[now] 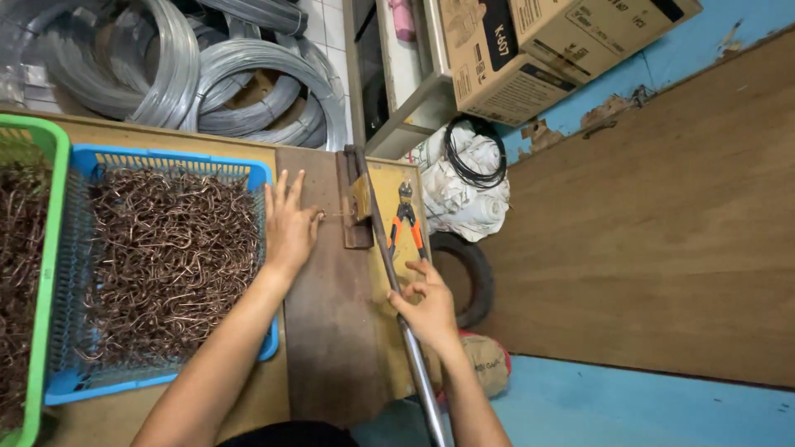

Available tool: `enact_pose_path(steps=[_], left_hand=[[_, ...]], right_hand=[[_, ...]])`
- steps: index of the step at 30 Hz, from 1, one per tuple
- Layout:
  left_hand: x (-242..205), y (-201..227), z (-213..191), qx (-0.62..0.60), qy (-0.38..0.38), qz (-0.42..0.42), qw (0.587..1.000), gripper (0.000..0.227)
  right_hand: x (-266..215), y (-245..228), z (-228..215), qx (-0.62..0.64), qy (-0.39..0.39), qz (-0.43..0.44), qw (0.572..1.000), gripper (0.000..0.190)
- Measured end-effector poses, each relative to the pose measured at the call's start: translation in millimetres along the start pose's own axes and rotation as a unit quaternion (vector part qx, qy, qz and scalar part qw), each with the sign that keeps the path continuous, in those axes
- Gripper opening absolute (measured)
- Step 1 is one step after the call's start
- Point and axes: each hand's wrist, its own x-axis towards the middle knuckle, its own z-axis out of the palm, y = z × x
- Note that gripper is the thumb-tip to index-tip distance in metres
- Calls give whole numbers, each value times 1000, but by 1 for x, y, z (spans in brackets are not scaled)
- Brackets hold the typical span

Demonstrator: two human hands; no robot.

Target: The person is bending small metal wire pieces into hooks using a manual bending jig and lever on a workbench.

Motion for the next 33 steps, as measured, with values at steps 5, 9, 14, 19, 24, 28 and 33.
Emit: enact_pose_path(steps=[5, 9, 14, 19, 24, 28, 33], left_hand=[[3, -12, 27, 18, 28, 28, 999, 8], [3, -6, 22, 37, 23, 18, 999, 6], [2, -17, 37, 62, 32, 39, 997, 12], [-2, -45, 56, 63, 15, 39, 997, 15], [1, -16, 51, 41, 16, 17, 999, 10], [-2, -10, 79, -18, 40, -6, 999, 7], [-1, -8, 96, -60, 62, -51, 995, 6]], right_hand=[[10, -7, -13, -6, -20, 10, 1000, 26], [7, 3, -6, 0, -26, 15, 1000, 25], [6, 3, -6, 8, -26, 18, 999, 26], [6, 0, -8, 12, -35, 25, 999, 25], [8, 6, -4, 29, -30, 13, 999, 28], [5, 11, -2, 33, -31, 7, 999, 28], [2, 3, -1, 47, -33, 8, 998, 29]])
